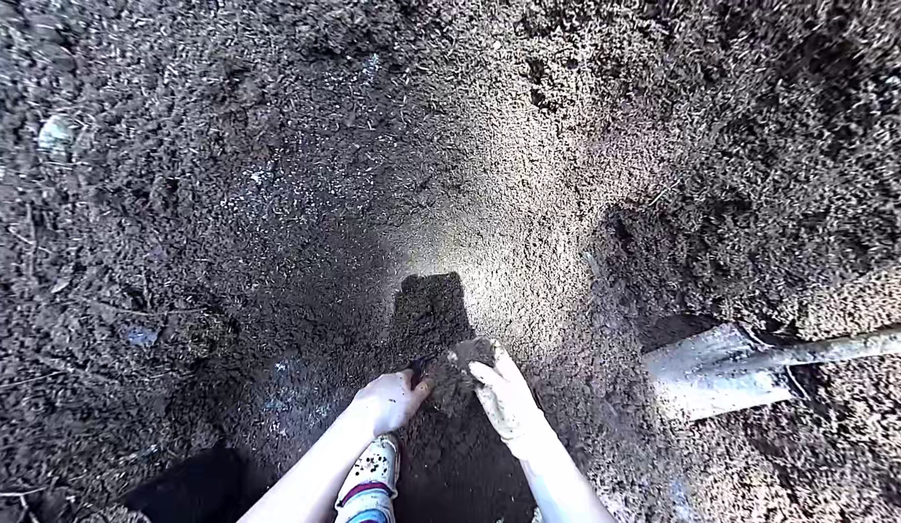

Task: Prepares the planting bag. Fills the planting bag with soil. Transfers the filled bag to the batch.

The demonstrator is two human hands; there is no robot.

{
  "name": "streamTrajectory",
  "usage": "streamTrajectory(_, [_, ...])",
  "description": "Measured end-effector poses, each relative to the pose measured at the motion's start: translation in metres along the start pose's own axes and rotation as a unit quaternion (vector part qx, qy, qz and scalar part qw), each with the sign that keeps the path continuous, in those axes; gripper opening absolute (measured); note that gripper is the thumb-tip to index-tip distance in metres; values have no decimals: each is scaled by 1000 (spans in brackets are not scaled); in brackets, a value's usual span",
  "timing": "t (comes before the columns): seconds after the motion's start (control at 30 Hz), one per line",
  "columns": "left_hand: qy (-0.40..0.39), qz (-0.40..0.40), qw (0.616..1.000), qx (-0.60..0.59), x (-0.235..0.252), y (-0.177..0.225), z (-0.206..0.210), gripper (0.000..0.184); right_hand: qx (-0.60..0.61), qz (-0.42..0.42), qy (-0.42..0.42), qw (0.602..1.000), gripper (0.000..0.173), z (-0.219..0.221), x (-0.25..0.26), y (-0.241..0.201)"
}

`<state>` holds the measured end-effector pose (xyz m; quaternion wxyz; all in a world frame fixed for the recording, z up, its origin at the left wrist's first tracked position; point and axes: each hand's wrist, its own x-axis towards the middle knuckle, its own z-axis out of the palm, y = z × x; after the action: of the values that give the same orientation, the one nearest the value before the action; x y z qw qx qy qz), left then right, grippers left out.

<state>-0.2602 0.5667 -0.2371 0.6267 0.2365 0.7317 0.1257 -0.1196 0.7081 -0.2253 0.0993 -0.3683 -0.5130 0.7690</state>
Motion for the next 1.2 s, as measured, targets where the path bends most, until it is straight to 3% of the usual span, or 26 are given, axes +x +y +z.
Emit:
streamTrajectory(0.1, [-12,32,999,-23,1,-7,3,69,57,-62,-4,996,59,-2,11,-8])
streamTrajectory(0.2, [-8,47,999,-18,2,-7,5,58,-92,-144,47,984,43,6,12,-21])
streamTrajectory(0.23, [0,45,999,-6,1,-4,5,53,-209,-181,62,959,39,14,11,-21])
streamTrajectory(0.3, [15,41,999,23,-3,3,6,46,-431,-252,82,862,32,31,20,3])
streamTrajectory(0.37, [15,36,998,50,-7,6,8,45,-582,-258,54,770,30,42,36,30])
streamTrajectory(0.4, [16,33,998,60,-9,6,8,44,-601,-245,48,759,31,46,43,28])
streamTrajectory(0.5, [24,30,998,52,-11,-1,1,43,-539,-338,122,762,27,57,47,-14])
streamTrajectory(0.57, [17,30,998,49,-12,-4,2,43,-536,-369,143,746,25,56,43,-19])
streamTrajectory(0.67, [11,32,997,72,-12,-1,4,44,-639,-239,23,731,33,46,54,24])
streamTrajectory(0.73, [23,31,997,60,-10,0,2,45,-631,-189,2,752,43,38,69,19])
streamTrajectory(0.8, [37,24,998,44,-9,-4,3,45,-574,-141,32,806,72,18,76,3])
streamTrajectory(0.87, [40,33,999,17,-7,-8,5,44,-557,-96,58,823,98,-10,75,-6])
streamTrajectory(0.97, [30,29,998,-53,-2,-7,10,43,-585,151,-83,792,90,-25,44,-19])
streamTrajectory(1.03, [39,13,989,-141,-1,-2,17,42,-535,277,-171,780,88,-25,28,-12])
streamTrajectory(1.13, [63,-7,967,-245,-2,3,27,44,-470,266,-166,825,75,-26,15,1])
streamTrajectory(1.2, [78,-13,959,-273,-6,2,30,52,-508,209,-176,817,67,-19,10,-4])
